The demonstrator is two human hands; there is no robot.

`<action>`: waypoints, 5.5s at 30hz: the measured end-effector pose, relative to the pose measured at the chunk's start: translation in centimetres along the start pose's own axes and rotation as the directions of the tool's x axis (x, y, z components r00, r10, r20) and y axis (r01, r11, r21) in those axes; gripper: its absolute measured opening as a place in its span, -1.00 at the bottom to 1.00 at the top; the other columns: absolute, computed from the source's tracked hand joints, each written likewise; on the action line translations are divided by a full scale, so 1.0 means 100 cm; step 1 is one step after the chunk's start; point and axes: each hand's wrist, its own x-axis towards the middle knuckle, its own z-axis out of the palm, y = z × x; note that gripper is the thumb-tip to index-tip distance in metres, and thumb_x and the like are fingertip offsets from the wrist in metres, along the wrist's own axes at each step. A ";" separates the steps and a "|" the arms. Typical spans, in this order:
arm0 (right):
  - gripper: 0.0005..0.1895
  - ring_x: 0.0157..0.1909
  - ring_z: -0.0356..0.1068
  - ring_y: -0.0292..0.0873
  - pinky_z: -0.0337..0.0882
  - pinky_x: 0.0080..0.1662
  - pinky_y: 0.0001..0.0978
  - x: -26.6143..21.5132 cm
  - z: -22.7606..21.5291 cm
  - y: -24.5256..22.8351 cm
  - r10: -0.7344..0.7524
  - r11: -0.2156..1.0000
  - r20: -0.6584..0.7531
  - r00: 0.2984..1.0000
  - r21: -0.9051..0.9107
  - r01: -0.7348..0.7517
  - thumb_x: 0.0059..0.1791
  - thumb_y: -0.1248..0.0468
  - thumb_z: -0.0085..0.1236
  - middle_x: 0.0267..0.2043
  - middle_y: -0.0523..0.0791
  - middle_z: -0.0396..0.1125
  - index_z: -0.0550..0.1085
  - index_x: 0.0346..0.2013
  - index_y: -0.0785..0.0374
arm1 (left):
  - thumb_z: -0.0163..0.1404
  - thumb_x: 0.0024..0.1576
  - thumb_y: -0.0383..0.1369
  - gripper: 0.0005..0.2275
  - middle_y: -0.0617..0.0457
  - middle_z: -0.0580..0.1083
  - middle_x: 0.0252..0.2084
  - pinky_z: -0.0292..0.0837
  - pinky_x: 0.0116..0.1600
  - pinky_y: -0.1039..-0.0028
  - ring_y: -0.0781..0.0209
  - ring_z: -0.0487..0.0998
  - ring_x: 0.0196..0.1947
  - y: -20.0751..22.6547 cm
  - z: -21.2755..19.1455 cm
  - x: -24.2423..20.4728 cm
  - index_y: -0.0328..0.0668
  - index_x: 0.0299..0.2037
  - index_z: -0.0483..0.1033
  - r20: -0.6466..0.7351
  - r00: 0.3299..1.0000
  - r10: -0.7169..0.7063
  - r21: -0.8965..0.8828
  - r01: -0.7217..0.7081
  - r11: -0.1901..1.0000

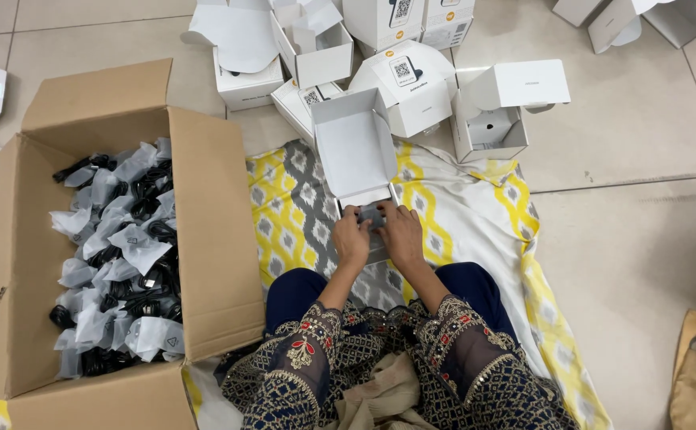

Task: The person unboxes electronic devices and repacks them into individual retail boxes.

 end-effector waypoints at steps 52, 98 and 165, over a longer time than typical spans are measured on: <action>-0.74 -0.23 0.39 0.06 0.35 -0.13 -0.14 0.011 0.006 0.007 0.074 0.995 0.041 0.996 0.059 -0.076 -0.14 0.38 0.23 -0.29 -0.06 0.43 0.52 -0.18 0.11 | -0.12 0.23 -0.52 -0.66 -0.22 0.59 -0.27 0.52 -0.21 0.11 -0.16 0.63 -0.27 0.004 -0.025 0.006 -0.44 0.21 0.34 0.285 0.953 0.098 0.148 -0.145 0.978; -0.28 0.22 0.41 -0.07 0.35 0.18 -0.23 -0.008 -0.039 0.032 0.323 0.579 0.219 0.921 0.724 -0.375 -0.01 -0.18 0.09 0.15 0.01 0.44 0.40 0.19 0.34 | 0.13 0.03 0.13 -0.15 -0.28 0.40 0.25 0.42 0.21 0.24 -0.06 0.46 0.23 -0.040 -0.069 -0.027 -0.33 0.40 0.18 0.392 0.894 -0.216 -0.388 0.374 0.842; -0.36 0.07 0.46 -0.11 0.52 0.02 -0.27 0.010 -0.023 0.009 0.371 0.657 -0.012 0.929 0.710 -0.253 -0.01 0.38 0.20 0.15 -0.01 0.41 0.28 0.37 0.14 | 0.13 0.14 -0.50 -0.28 -0.05 0.44 0.26 0.50 0.03 0.35 0.19 0.59 -0.07 -0.015 -0.064 0.013 0.23 0.50 0.08 0.093 0.992 -0.089 -0.308 0.114 0.944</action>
